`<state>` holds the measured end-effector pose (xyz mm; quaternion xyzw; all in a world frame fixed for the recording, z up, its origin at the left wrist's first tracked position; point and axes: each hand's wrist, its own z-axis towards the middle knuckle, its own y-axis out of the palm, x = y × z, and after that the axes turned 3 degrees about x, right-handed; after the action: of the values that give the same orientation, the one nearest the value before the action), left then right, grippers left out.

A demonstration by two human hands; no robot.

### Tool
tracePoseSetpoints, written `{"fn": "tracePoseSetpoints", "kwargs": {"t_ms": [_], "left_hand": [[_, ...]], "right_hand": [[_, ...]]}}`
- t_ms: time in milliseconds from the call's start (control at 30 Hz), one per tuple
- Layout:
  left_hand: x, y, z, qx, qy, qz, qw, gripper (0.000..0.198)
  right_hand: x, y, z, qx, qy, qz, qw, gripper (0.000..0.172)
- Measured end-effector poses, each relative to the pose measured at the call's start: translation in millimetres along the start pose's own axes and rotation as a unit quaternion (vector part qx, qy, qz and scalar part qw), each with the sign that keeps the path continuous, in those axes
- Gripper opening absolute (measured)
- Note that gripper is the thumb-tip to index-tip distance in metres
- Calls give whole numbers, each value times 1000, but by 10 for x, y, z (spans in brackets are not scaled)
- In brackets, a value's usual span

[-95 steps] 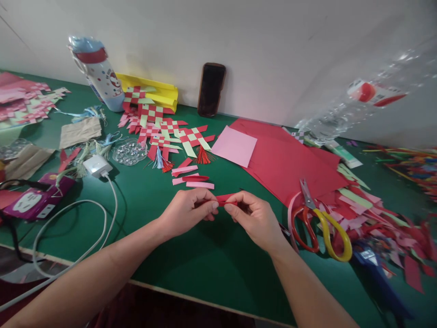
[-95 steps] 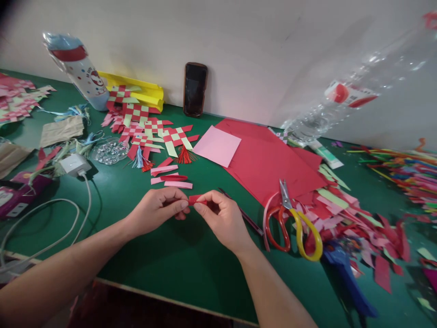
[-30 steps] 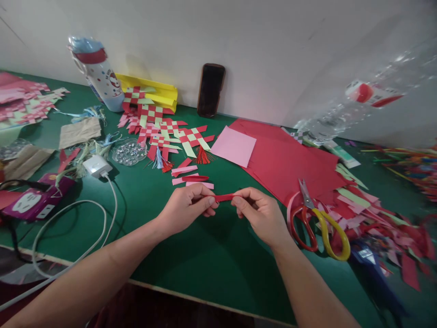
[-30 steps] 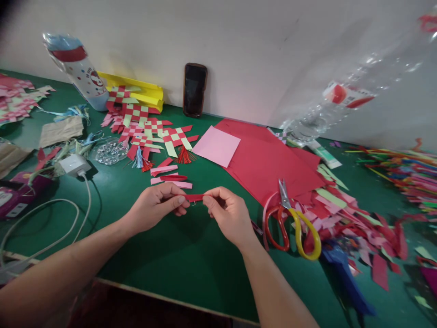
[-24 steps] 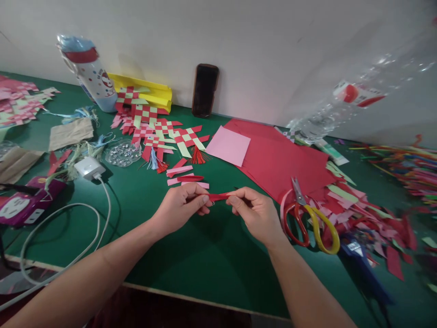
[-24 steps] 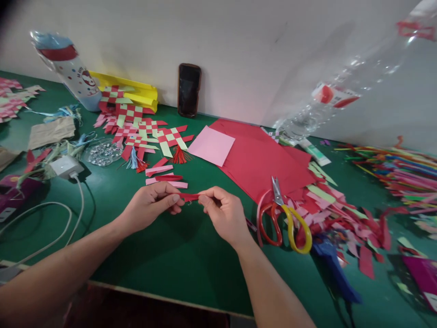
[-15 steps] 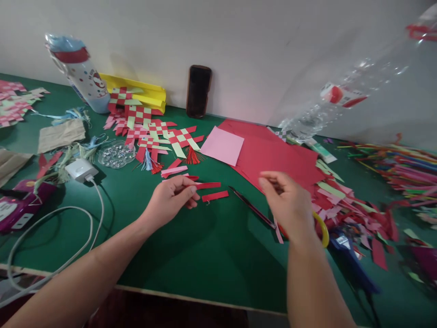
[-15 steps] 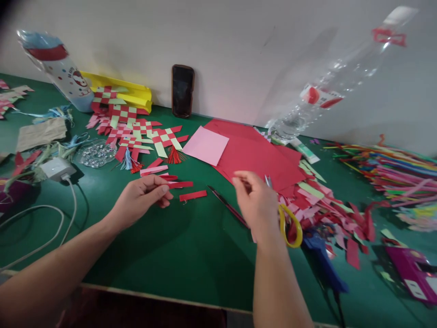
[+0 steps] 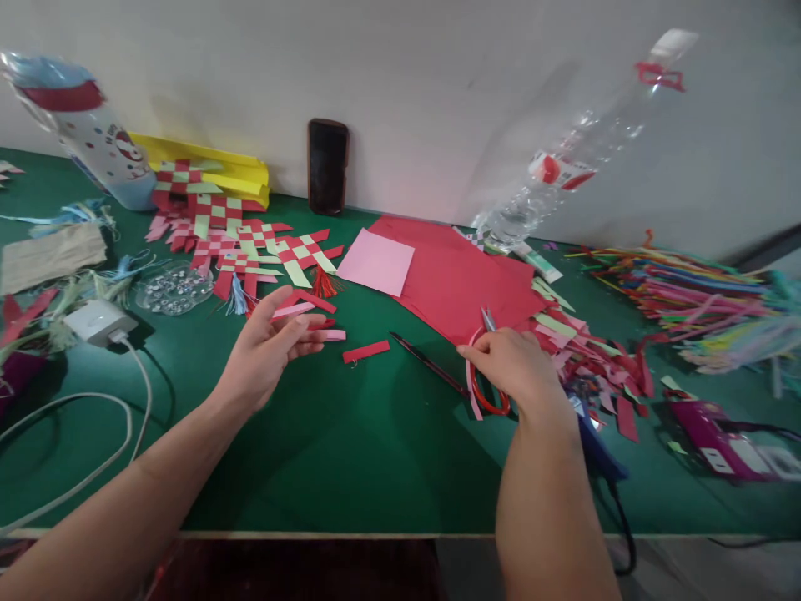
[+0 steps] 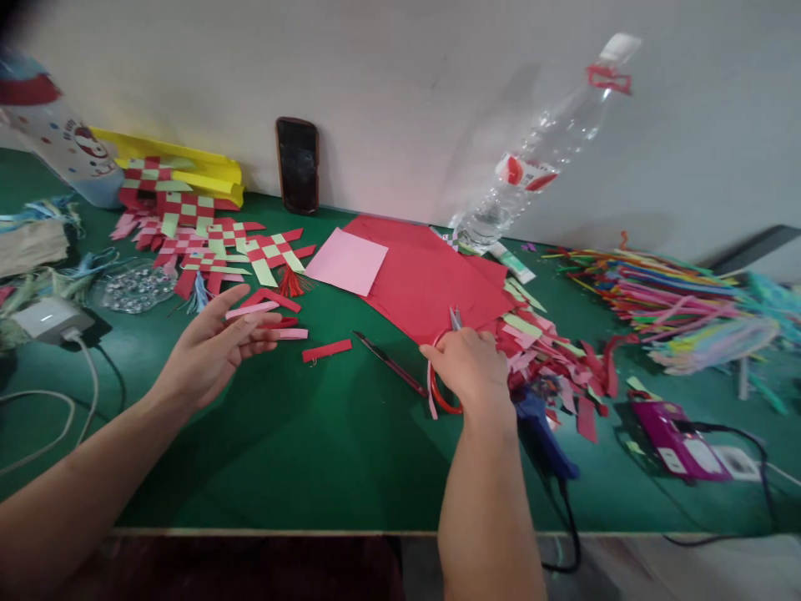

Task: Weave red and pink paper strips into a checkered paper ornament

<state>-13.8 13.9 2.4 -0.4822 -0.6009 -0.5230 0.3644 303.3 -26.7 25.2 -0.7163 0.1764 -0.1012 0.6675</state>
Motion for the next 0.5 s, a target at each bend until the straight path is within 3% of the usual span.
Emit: {"fn": "tracePoseSetpoints", "kwargs": {"t_ms": [133,267,300,333,400,500], "left_hand": [[-43,-6,-14,-69,-15,23,997,43],[-100,5,-58,-159,-45,39,985,36],[-113,13,-75,-179,-55,42,981,39],[-124,23,-93,-196,-58,44,978,41],[-138,47,-126,-240,-59,33,968,48],[-137,83,-161,-300,-55,22,952,52]], "right_hand": [[-39,24,25,20,-32,44,998,37],[-232,9,-64,69,-60,153,984,29],[-317,19,-111,87,-65,254,961,30],[-414,39,-165,67,-77,361,927,32],[-617,106,-275,-12,-95,514,852,34],[-859,231,-385,-116,-125,606,777,31]]}}
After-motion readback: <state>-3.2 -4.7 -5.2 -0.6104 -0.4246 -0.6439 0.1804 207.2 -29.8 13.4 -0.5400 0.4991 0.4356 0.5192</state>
